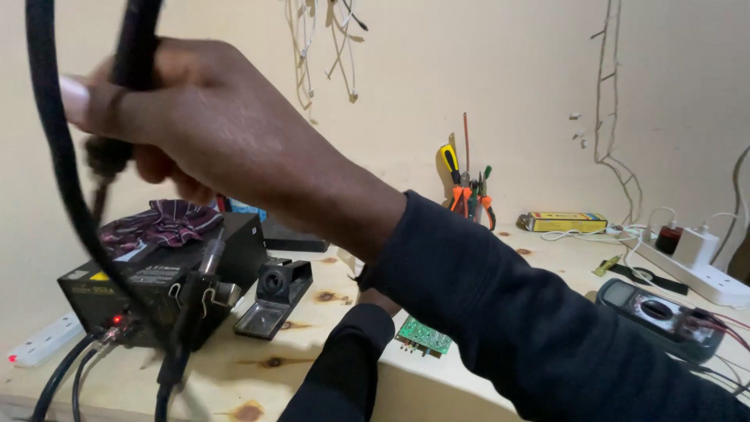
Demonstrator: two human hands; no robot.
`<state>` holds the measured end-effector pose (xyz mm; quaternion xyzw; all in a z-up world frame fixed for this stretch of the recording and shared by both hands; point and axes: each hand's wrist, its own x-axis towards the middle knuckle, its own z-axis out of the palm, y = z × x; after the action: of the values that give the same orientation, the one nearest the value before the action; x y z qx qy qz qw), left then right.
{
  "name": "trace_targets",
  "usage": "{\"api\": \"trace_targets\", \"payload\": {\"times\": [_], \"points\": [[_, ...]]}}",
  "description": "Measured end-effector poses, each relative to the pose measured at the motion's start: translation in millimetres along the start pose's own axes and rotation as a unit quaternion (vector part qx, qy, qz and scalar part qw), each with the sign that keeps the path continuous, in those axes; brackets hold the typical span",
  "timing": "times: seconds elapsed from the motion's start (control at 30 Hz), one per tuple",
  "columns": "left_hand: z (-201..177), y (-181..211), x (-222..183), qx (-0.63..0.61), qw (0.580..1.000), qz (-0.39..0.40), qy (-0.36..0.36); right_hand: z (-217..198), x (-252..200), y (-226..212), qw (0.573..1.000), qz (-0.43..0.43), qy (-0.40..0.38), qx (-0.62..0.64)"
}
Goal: Soldering or desoldering electronic components on a printed circuit board using a soldering iron at a repair bench.
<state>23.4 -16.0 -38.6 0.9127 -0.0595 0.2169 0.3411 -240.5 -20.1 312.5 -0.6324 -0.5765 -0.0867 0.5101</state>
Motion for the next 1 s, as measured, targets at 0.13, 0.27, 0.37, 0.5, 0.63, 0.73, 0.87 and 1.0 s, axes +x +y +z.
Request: {"api": "trace_targets", "payload": {"times": [0.13, 0.27, 0.37, 0.5, 0.63, 0.73, 0.87, 1.0], "points": [[6.7, 26.3, 14.9, 0.008, 1.0, 0.015, 0.008, -10.6, 8.7, -3.9, 0.99, -0.029, 0.001, 0.141], [12.3, 31.8, 18.3, 0.02, 1.0, 0.014, 0.015, -9.8, 1.8, 36.3, 0.988, 0.019, 0.019, 0.153], [12.2, 26.3, 20.0, 0.03, 0.999, 0.008, 0.023, 10.2, -13.8, 115.0, 0.985, 0.138, 0.033, 0.101], [17.4, 11.0, 15.4, 0.042, 0.999, -0.007, 0.025, 36.7, -35.2, 215.2, 0.989, 0.147, 0.019, -0.006], [10.9, -20.6, 18.9, 0.053, 0.998, -0.024, 0.035, 48.9, -49.6, 215.6, 0.982, 0.149, -0.021, -0.117], [19.0, -22.0, 14.6, 0.056, 0.997, -0.031, 0.035, 59.2, -51.1, 245.7, 0.963, 0.172, -0.053, -0.2], [0.9, -9.2, 5.1, 0.025, 1.0, -0.009, 0.004, 73.5, -53.0, 262.3, 0.93, 0.121, -0.123, -0.326], [-6.7, -7.1, 1.4, 0.003, 1.0, 0.008, 0.0, 87.9, -52.3, 297.8, 0.895, 0.087, -0.16, -0.407]]}}
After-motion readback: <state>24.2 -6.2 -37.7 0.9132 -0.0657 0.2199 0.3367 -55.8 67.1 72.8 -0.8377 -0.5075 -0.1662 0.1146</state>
